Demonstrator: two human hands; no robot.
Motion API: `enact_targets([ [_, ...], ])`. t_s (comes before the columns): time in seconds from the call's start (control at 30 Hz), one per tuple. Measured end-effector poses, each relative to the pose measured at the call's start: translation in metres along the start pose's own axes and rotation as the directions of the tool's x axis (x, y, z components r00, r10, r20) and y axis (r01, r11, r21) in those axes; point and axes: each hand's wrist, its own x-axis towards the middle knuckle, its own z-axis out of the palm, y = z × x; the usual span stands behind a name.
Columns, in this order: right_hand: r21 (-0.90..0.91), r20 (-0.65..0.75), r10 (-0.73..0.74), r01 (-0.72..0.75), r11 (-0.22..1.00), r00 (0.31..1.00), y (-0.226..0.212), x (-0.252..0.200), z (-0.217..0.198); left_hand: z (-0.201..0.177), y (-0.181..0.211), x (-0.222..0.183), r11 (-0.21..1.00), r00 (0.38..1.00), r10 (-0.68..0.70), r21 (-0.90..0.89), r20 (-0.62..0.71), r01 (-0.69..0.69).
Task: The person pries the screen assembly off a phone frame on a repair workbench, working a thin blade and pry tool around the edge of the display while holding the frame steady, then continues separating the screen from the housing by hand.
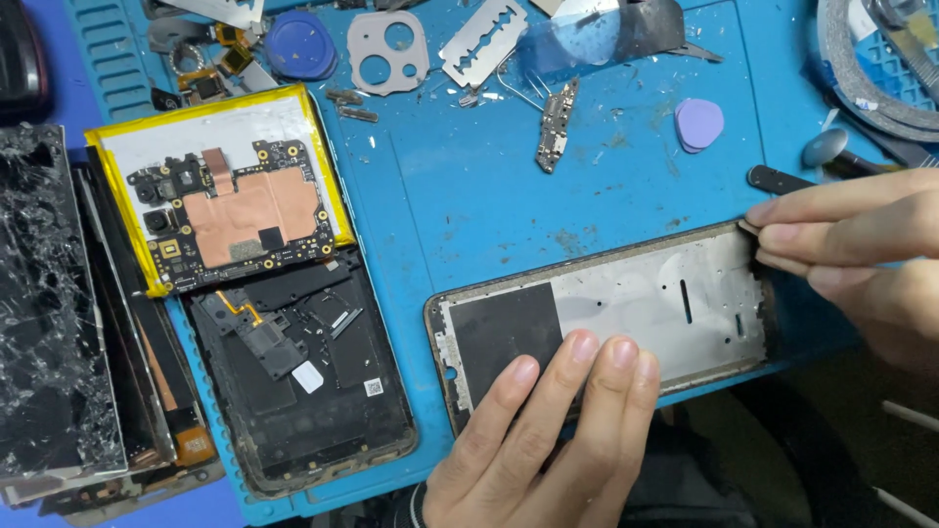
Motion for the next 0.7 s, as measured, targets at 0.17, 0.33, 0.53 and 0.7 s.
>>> enact_targets([
  [0.17,0.029,0.006,-0.102,0.102,0.994,0.995,0.006,0.011,-0.003,0.0,0.0,0.0,1.0,1.0,0.003,0.01,-0.014,-0.003],
  [0.33,0.102,-0.007,-0.072,0.072,0.992,0.997,0.021,-0.004,0.0,0.0,0.0,0.001,1.0,0.999,-0.009,0.008,-0.039,0.009],
  [0.53,0.151,0.017,0.028,-0.03,0.988,0.999,0.025,-0.008,0.004,0.0,-0.001,0.002,1.0,0.999,-0.003,0.022,-0.042,0.004],
  [0.7,0.245,0.022,0.187,-0.186,0.951,0.982,0.028,-0.022,0.009,0.001,0.0,0.001,0.999,0.998,-0.016,0.028,-0.057,0.018],
])
